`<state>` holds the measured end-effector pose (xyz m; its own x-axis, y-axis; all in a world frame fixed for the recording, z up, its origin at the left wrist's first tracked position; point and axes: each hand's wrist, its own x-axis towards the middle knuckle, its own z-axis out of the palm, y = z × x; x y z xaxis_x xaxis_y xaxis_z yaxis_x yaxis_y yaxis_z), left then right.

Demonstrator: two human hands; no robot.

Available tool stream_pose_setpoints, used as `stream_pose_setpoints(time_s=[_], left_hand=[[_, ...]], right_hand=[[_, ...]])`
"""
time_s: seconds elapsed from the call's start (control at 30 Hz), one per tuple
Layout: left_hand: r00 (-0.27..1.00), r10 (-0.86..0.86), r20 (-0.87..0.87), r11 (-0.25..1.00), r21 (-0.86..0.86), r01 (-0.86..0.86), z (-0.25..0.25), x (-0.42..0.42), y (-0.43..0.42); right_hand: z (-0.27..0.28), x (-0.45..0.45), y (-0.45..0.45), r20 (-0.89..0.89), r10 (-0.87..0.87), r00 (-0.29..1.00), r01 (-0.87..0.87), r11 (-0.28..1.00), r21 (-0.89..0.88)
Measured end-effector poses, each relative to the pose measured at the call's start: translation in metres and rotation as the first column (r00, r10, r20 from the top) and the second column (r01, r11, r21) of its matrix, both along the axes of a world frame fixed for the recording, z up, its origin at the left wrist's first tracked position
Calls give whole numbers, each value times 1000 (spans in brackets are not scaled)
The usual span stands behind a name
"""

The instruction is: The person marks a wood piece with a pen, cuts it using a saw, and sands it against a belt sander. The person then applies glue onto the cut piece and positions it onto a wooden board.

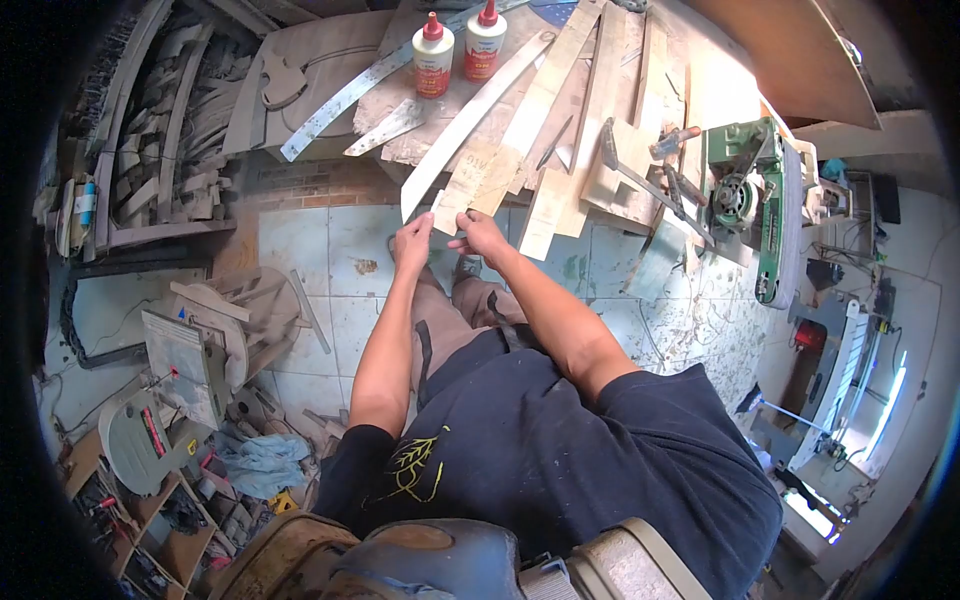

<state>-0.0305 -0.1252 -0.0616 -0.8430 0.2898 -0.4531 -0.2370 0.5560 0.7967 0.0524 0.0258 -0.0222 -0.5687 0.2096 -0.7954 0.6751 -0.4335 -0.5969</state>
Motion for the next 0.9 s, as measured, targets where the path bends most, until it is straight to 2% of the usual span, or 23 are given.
stream_pose_setpoints(time_s=[0.07,0.17,0.47,0.9], left_hand=[[1000,-1,0,1000,5,1,-1,0,0],[995,-36,95,999,0,37,18,-3,0],[1000,-19,-19,999,31,20,0,0,-1],[1000,-14,1,999,39,13,-2,0,-1]], right_hand=[[1,0,0,-1,3,1000,-3,1000,1],[0,0,0,-7,10,1000,-10,1000,1],[-1,0,0,-5,13,1000,-13,1000,20],[0,-1,-1,7,14,1000,-14,1000,22]])
